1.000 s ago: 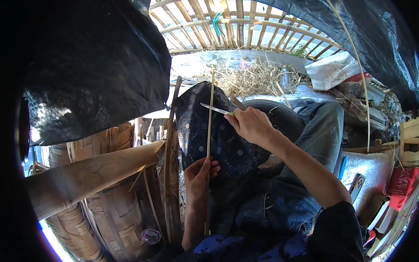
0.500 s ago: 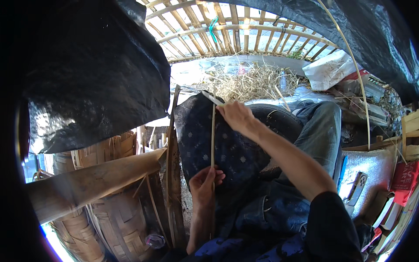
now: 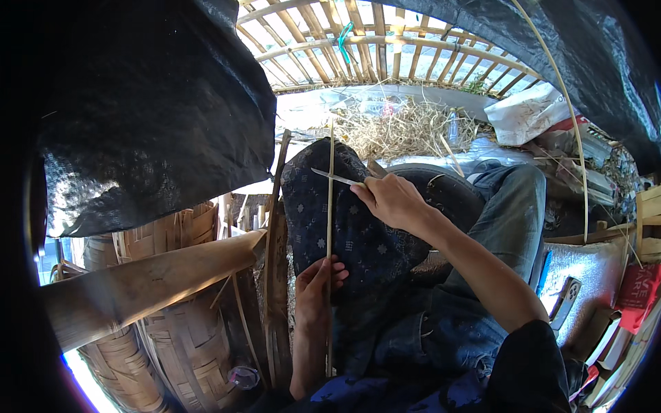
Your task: The person scrapes a thin bamboo stick with a knife while holding it against a cushioned support on their lap.
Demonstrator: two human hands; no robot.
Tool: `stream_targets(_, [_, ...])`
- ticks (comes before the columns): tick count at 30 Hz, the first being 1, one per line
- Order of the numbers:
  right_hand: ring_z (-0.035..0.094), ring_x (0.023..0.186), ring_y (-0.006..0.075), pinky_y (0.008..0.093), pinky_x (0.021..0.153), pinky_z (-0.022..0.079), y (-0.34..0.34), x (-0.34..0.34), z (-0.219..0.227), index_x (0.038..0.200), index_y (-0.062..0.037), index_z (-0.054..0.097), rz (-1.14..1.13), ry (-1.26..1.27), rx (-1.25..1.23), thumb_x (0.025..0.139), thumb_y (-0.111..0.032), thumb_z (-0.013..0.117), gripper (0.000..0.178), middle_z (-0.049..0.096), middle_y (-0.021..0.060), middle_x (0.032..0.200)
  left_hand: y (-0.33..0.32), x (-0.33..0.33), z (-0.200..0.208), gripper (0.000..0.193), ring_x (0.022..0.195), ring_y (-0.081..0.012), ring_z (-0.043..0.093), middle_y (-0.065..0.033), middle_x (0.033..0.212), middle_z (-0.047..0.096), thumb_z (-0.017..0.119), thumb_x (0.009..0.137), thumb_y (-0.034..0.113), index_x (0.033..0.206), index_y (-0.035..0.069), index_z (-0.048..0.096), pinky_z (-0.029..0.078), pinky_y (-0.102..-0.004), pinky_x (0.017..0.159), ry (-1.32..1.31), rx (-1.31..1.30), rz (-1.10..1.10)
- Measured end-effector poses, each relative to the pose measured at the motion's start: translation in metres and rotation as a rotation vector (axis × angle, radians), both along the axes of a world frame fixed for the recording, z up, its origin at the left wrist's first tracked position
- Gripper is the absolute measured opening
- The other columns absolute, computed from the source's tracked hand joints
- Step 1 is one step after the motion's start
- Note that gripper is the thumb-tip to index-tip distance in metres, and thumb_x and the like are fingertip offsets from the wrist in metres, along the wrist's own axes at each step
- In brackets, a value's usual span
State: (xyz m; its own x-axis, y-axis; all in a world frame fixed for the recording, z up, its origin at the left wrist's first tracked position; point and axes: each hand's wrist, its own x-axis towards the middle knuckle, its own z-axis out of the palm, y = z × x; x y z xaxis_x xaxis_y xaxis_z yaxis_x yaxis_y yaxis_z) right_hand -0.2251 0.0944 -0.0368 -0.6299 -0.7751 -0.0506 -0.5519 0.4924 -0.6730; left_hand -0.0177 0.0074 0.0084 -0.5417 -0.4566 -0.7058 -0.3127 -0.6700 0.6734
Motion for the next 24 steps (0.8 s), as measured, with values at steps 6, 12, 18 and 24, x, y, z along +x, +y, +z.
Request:
stream_targets(6, [0.058,0.054,0.0384,0.0478,0.056,0.048,-0.011,0.001,-0.016,0.064,-0.0005,0.055,0.06,-0.004,0.039,0.097,-0.038,0.045,0.05,0.057,0.0193,0.056,0.003,0.003,-0.007,0.021,0.074,-0.0129,0.066,-0.0054,0.083,0.067,0.058,0.092,0.017,0.102,-0.001,0.063,0.05,-0.0214,0.064,-0.003,-0.023,0.036])
stream_targets(12, [0.061,0.053,0.0354,0.0455,0.05,0.05,-0.043,-0.009,-0.026,0.067,-0.0006,0.059,-0.026,0.014,0.132,0.097,-0.036,0.044,0.049,0.057,0.0167,0.053,0.008,0.008,-0.01,0.02,0.075,-0.0166,0.067,-0.0089,0.084,0.068,0.058,0.092,0.015,0.101,-0.003,0.063,0.051,-0.0233,0.063,0.015,-0.023,0.03])
stream_targets(18, [0.06,0.047,0.0318,0.0433,0.044,0.045,-0.041,-0.045,-0.02,0.07,0.0026,0.056,-0.053,0.107,0.003,0.099,-0.033,0.042,0.048,0.054,0.0162,0.05,0.003,-0.001,0.0,0.021,0.072,-0.0137,0.066,-0.0072,0.082,0.067,0.059,0.091,0.016,0.101,-0.002,0.063,0.05,-0.0219,0.063,-0.02,-0.039,0.017])
stream_targets(24, [0.052,0.053,0.0412,0.0466,0.049,0.037,-0.009,-0.008,0.017,0.076,0.0022,0.051,0.129,-0.21,-0.038,0.098,-0.027,0.044,0.038,0.049,0.0219,0.055,-0.008,0.001,-0.001,0.021,0.074,-0.013,0.066,-0.0068,0.084,0.067,0.057,0.093,0.017,0.102,-0.001,0.063,0.05,-0.0205,0.064,-0.031,-0.026,-0.008])
